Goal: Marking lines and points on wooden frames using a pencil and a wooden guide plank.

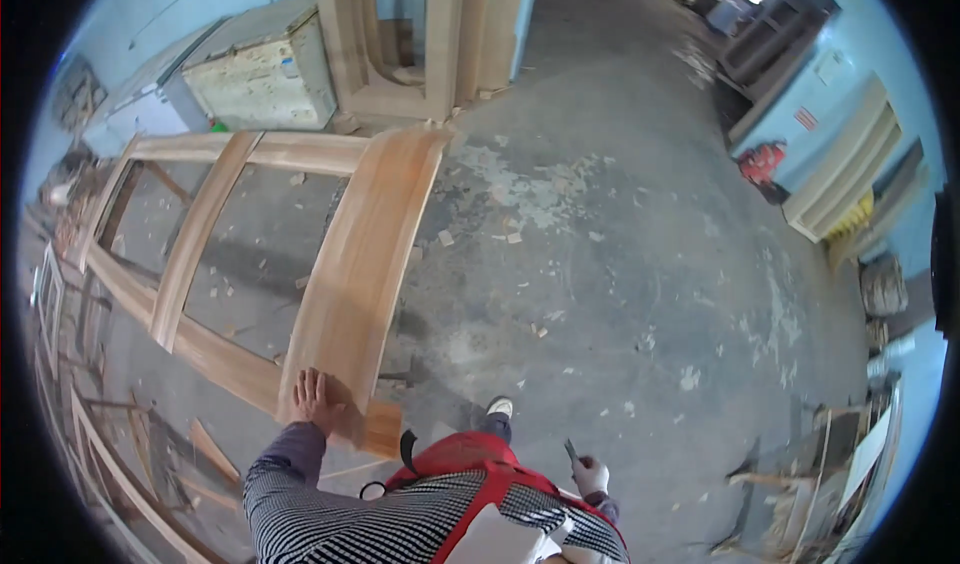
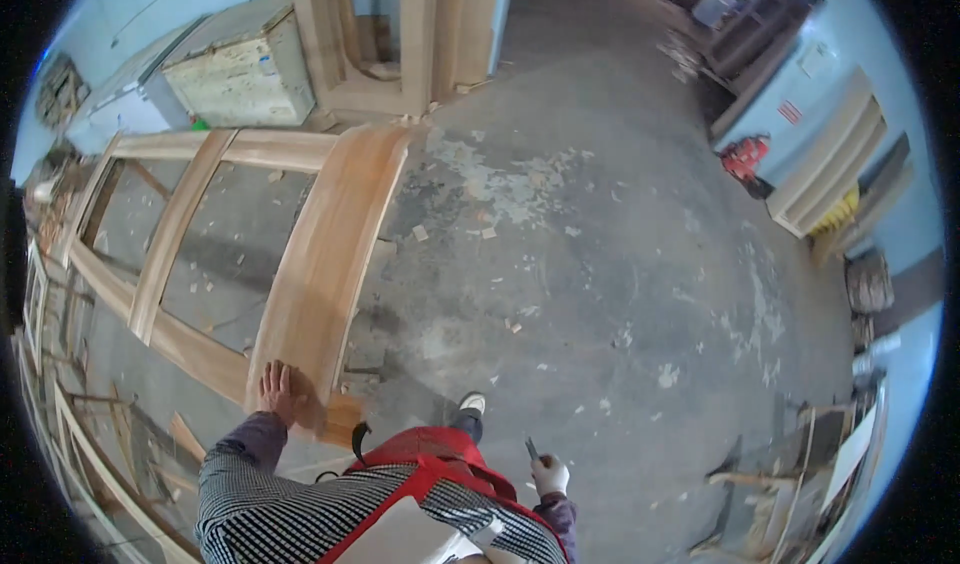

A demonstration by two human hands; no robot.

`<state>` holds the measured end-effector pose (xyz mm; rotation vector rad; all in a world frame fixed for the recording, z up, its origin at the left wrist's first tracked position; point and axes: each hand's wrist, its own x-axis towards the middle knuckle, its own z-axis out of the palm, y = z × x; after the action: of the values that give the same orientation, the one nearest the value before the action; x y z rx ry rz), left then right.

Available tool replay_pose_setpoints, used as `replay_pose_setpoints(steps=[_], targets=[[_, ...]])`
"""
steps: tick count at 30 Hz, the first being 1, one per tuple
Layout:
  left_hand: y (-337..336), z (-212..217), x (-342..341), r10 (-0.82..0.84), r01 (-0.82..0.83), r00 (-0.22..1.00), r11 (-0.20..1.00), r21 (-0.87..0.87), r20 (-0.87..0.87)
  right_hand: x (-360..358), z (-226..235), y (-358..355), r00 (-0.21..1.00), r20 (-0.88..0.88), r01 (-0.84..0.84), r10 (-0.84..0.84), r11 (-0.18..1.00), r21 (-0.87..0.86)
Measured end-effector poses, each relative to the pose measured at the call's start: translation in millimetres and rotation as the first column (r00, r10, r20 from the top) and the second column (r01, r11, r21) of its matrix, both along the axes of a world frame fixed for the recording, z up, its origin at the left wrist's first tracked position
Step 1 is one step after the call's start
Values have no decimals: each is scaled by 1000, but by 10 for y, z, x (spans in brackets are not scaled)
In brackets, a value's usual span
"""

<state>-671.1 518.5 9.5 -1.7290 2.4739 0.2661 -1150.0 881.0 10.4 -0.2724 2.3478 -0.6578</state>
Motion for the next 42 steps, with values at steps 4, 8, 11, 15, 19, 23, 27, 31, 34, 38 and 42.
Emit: replay_pose_setpoints(steps=[4, 8, 11, 15, 19, 23, 27, 31, 34, 38, 42], targets=[[-285, -105, -362, 356, -328, 932, 910, 253, -70, -845, -88, 380, 992, 113, -111, 64, 867, 486], [-634, -533, -990, 283, -287, 958, 950, 125, 43, -1718, -128, 117, 984, 155, 8, -85, 898, 439], [-789, -704, -1674, 265, -260, 862, 963, 71, -432, -2410, -263, -386, 980, 179, 10, -87, 919, 394], [-1128, -729, -2682, 422, -378, 837, 906, 190, -350, -3429, -497, -1304, 977, 212, -71, -5, 935, 348], [-1675, -577, -3782, 468, -421, 808, 884, 204, -358, -4716, -509, -2592, 963, 211, -226, 165, 922, 313], [-2382, -187, -4443, 573, -493, 795, 801, 339, -198, -6037, -460, -4201, 905, 157, -426, 396, 847, 318], [-2852, 71, -4584, 821, -750, 506, 570, 336, -264, -6942, -519, -6431, 912, 98, -409, 398, 900, 151], [-3520, -45, -4476, 859, -871, 326, 435, 228, -394, -6873, -518, -8544, 852, 36, -524, 523, 847, 89], [-4613, -287, -4026, 765, -950, 265, 312, -22, -588, -6308, -444, -9523, 728, 38, -681, 685, 715, 160], [-5818, -475, -3722, 833, -986, 163, 160, -52, -529, -5651, -287, -10806, 555, 145, -825, 819, 521, 218], [-6846, -415, -3656, 887, -990, -62, -113, -86, -457, -4953, -188, -12074, 458, 201, -880, 866, 411, 236]])
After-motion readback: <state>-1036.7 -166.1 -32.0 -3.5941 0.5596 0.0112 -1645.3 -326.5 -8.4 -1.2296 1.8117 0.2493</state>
